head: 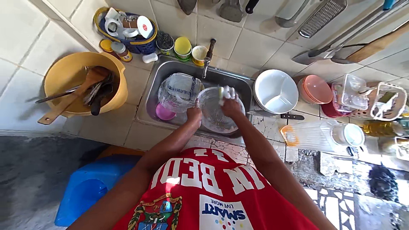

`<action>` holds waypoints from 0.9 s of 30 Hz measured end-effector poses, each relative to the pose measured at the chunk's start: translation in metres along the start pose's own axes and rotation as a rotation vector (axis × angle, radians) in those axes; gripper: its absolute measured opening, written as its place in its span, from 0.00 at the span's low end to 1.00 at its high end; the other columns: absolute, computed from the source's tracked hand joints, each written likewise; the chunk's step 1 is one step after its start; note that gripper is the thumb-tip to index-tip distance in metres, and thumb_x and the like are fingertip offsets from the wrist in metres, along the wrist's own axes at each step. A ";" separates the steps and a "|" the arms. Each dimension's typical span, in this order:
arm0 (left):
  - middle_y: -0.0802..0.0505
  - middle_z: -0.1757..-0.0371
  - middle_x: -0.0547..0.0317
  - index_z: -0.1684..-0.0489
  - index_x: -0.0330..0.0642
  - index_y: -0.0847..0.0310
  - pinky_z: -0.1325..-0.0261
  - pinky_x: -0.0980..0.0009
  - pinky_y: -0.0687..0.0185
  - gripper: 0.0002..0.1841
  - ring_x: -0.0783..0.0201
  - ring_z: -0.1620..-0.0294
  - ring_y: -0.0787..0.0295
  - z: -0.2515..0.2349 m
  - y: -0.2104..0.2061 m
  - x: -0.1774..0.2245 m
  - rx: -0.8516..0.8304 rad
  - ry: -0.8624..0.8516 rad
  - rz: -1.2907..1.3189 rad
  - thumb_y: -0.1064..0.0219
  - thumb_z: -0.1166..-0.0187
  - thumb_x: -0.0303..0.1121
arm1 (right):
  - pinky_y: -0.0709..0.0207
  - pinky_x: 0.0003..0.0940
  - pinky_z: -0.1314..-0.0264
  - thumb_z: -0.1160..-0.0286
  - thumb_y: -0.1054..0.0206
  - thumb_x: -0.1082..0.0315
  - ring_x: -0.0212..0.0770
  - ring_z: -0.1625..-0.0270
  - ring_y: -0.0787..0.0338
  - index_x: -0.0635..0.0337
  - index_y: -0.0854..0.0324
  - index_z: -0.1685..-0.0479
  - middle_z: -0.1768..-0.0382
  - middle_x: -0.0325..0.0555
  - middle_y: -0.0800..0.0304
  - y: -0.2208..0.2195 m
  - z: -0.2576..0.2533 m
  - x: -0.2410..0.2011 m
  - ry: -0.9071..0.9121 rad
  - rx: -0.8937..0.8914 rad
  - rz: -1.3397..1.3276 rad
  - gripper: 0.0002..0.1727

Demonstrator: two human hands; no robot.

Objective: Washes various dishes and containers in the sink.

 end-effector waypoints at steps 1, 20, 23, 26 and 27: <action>0.12 0.45 0.32 0.49 0.25 0.16 0.35 0.43 0.22 0.34 0.43 0.40 0.15 -0.004 0.004 0.000 0.017 0.000 0.026 0.53 0.07 0.55 | 0.61 0.64 0.04 0.16 0.42 0.55 0.67 0.08 0.42 0.65 0.26 0.20 0.15 0.66 0.31 0.002 0.007 0.013 -0.022 0.029 0.037 0.30; 0.22 0.19 0.38 0.18 0.30 0.31 0.11 0.54 0.38 0.32 0.51 0.15 0.29 0.059 -0.066 0.103 -0.316 -0.653 0.161 0.36 0.14 0.46 | 0.14 0.44 0.32 0.29 0.26 0.73 0.47 0.40 0.08 0.76 0.23 0.34 0.43 0.62 0.10 0.077 0.097 0.007 -0.089 0.710 -0.920 0.25; 0.26 0.16 0.36 0.10 0.34 0.43 0.13 0.45 0.38 0.51 0.43 0.15 0.32 0.001 -0.038 0.060 -0.129 -0.478 -0.046 0.24 0.29 0.58 | 0.11 0.45 0.43 0.23 0.28 0.70 0.42 0.43 0.09 0.58 0.30 0.22 0.39 0.49 0.12 0.061 0.090 0.052 -0.271 0.678 -1.536 0.29; 0.08 0.50 0.48 0.20 0.41 0.29 0.51 0.56 0.12 0.35 0.57 0.54 0.10 -0.023 -0.013 0.039 -0.254 -0.189 0.168 0.32 0.19 0.56 | 0.10 0.46 0.47 0.15 0.35 0.61 0.42 0.47 0.08 0.55 0.30 0.24 0.44 0.48 0.11 0.029 0.075 0.078 -0.304 0.612 -1.745 0.23; 0.08 0.61 0.52 0.29 0.38 0.23 0.58 0.62 0.12 0.27 0.61 0.65 0.11 -0.021 -0.010 0.046 -0.348 -0.190 0.232 0.34 0.16 0.50 | 0.10 0.44 0.46 0.13 0.37 0.57 0.41 0.47 0.08 0.55 0.28 0.25 0.45 0.47 0.10 0.018 0.070 0.083 -0.310 0.597 -1.722 0.23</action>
Point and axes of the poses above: each hand's wrist, its own z-axis away from the middle knuckle, its own y-axis out of the back of the hand, x = y × z, the point moved 7 cm from there along -z, towards the middle knuckle
